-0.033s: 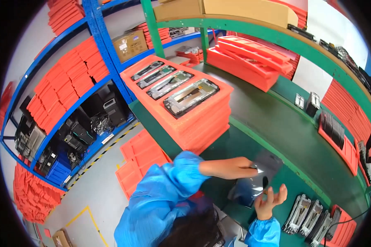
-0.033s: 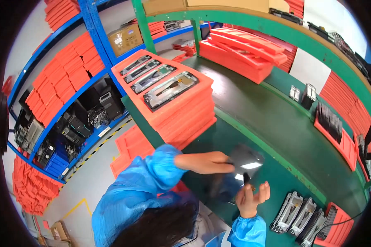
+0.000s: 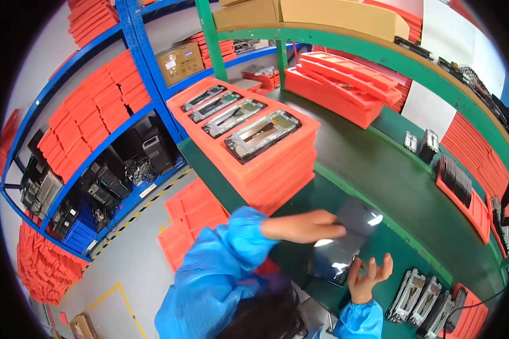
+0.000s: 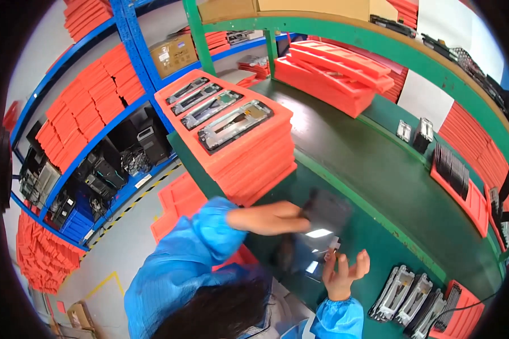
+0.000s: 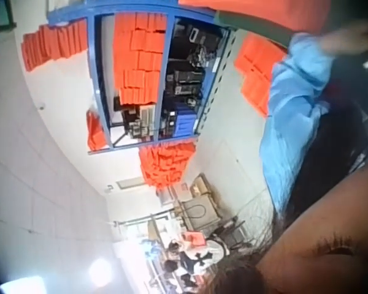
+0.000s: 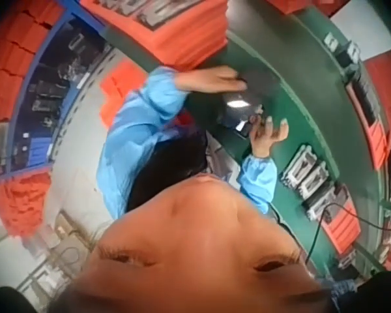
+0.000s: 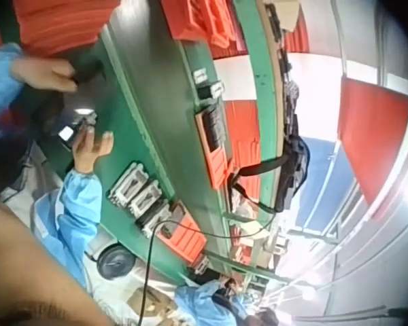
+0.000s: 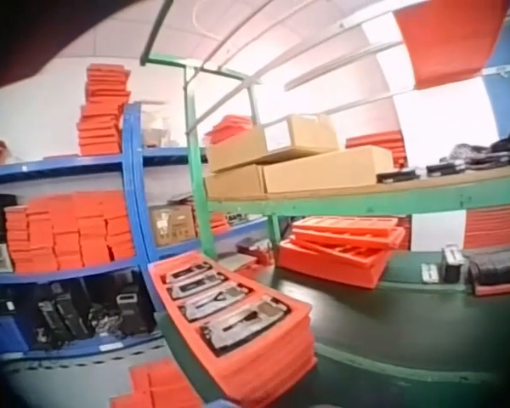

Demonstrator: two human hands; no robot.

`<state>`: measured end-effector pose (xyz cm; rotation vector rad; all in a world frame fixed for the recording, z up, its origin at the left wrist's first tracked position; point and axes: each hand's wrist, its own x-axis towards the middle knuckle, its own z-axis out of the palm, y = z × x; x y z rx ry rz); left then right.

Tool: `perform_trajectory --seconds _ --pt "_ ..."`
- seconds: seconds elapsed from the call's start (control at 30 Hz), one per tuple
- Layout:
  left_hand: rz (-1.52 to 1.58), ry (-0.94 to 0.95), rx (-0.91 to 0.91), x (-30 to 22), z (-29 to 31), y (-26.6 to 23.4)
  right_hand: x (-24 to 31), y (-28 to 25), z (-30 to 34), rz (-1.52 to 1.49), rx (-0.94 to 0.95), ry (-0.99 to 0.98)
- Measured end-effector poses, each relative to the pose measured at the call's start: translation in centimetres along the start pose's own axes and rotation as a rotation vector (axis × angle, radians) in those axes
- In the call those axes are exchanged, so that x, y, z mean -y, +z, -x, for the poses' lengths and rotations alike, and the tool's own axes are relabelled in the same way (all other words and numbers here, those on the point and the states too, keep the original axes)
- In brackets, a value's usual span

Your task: Assembling smartphone displays and internal components on a factory production line.

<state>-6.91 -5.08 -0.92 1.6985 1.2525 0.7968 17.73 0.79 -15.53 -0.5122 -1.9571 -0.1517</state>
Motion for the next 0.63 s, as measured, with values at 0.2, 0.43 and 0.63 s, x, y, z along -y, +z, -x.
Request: perform_trajectory --seconds 0.2,0.43,0.63 --pt "0.267 0.301 -0.927 -4.7 11.4 -12.4 0.1 -2.2 0.3 -0.091 0.081 0.251" --pt "-0.327 0.132 -1.456 2.5 25.7 -42.8 4.8 -7.8 2.6 0.186 0.219 0.493" --pt "-0.723 -0.044 -1.727 7.9 21.0 -50.2 7.1 -6.5 6.1 0.386 0.192 0.719"
